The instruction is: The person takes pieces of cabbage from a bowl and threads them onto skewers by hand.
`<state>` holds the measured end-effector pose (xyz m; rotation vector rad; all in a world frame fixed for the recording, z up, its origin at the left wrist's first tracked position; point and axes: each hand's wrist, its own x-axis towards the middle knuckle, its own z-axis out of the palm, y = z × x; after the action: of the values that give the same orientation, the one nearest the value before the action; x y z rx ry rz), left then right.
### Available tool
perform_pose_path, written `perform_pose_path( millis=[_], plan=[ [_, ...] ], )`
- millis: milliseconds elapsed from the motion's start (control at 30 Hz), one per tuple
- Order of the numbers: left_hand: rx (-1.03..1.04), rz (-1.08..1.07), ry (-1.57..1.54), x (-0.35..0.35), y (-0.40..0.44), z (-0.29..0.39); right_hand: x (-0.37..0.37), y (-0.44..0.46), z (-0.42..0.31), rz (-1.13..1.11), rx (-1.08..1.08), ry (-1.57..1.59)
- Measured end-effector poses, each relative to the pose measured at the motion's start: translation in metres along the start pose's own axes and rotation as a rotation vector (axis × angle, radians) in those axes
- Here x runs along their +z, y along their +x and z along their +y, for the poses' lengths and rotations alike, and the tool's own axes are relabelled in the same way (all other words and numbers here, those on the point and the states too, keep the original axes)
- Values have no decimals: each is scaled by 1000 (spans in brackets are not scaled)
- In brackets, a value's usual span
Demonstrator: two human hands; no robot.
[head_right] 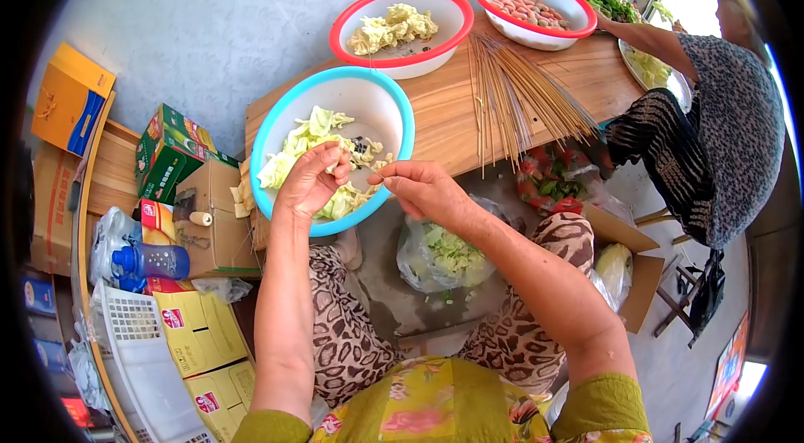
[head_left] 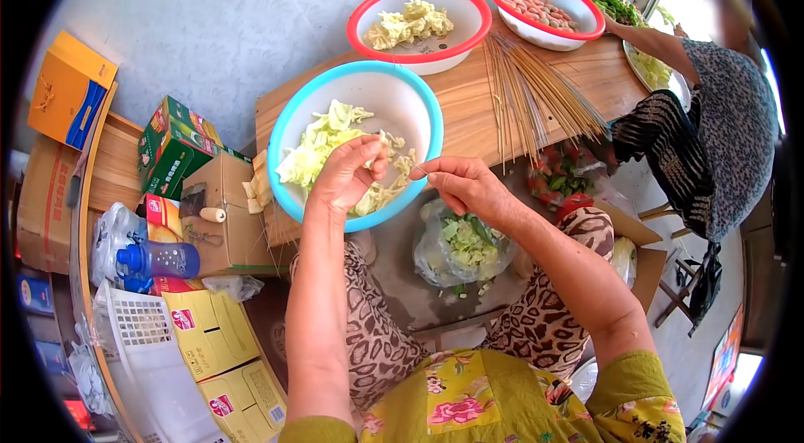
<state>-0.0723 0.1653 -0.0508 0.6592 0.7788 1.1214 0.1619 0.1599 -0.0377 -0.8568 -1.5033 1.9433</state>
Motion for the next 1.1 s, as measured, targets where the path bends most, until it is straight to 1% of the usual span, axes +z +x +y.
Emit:
perform_pose_path(
  millis=[67,133,200,267,400,467,500,533,600,633,700,733,833,867,933,967,1000,1067,1100],
  plan=[
    [-22,2,25,4,0,-3,3,1,-3,14,2,10],
    [-122,-49,90,13,0,-11,5,3,-3,30,5,22],
    [-118,-39,105,13,2,-15,5,7,1,61,-5,65],
    [-86,-99,168,15,3,-16,6,9,1,77,-3,62],
    [-61,-98,154,20,6,-21,4,11,3,155,25,63],
    [88,126,474,17,11,-18,0,11,3,166,16,87],
    [157,222,648,2,19,-20,-1,11,3,173,7,113],
    [151,226,647,-8,23,-20,-3,10,4,172,13,116],
    [279,434,1051,-23,26,-18,-7,9,3,192,11,120],
    [274,439,1052,-30,27,-18,-8,7,0,190,18,135],
    [291,455,1208,-40,31,-20,-10,5,1,187,16,136],
    [291,455,1212,-43,32,-23,-11,5,1,188,10,134],
    [79,442,1543,-57,35,-34,-13,2,-2,189,-4,113],
    [79,441,1546,-62,37,-41,-13,1,-3,190,-5,115],
    [86,361,1782,-62,35,-52,-13,-2,-6,188,1,119],
    [-30,369,1792,-55,33,-53,-13,-2,-6,188,-1,121],
    [-31,369,1793,-53,32,-55,-14,-3,-6,182,1,122],
    [-109,364,1881,-55,32,-61,-15,-4,-6,176,0,123],
    [-107,365,1882,-56,32,-63,-16,-4,-5,177,-3,117]
  ],
)
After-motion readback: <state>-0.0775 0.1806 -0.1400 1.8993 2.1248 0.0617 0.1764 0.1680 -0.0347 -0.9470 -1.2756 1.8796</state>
